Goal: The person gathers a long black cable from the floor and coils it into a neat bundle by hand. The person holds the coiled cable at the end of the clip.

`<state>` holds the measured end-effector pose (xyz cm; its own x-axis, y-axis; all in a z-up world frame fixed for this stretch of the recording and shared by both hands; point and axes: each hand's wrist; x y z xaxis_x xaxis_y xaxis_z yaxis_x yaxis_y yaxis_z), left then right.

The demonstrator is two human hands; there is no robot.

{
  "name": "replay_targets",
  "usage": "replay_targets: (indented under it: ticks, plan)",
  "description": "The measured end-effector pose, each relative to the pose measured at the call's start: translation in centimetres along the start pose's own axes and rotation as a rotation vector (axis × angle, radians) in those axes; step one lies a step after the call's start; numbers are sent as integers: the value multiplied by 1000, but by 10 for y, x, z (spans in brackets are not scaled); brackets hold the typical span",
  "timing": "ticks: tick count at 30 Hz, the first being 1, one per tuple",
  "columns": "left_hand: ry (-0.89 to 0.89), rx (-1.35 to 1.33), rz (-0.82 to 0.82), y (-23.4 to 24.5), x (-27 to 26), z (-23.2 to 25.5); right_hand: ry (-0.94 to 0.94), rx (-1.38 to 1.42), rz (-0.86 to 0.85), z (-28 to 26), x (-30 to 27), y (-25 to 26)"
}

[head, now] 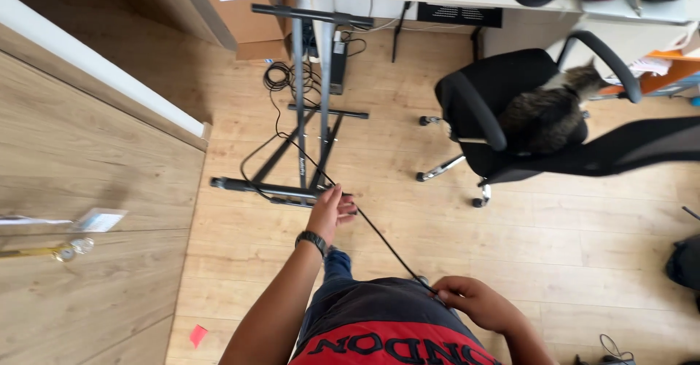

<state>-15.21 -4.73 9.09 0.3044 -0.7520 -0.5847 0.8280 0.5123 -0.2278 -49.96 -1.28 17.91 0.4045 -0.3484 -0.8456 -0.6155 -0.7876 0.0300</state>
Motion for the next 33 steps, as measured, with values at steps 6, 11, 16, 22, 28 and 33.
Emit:
replay_targets:
  ticks: [6,11,16,22,28,33]
  plan:
    - [58,553,81,-72,-29,-75,80,55,100,135,-73,57]
    - [156,29,67,-128,-57,-121,128,-33,105,193,-153,90]
    - [107,96,-8,-161,-60,-155,264,66,25,270,-186,119]
    - [-71,-305,-137,-183,-83,-148,-218,-9,302,252,-174,123]
    - [-85,-82,-464,-227,-155,-136,26,-67,302,183,-104,95]
    - [-9,-10,-727,-242,-167,-144,223,131,290,134,-84,83]
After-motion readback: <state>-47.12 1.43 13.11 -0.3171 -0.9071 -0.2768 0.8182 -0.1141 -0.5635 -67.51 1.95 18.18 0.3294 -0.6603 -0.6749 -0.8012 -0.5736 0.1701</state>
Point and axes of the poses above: each hand's wrist, its own x-axis towards the middle knuckle, its own y-axis out of the back of the hand, z = x × y, and after that the axes turned 11 degrees about -y, right-handed
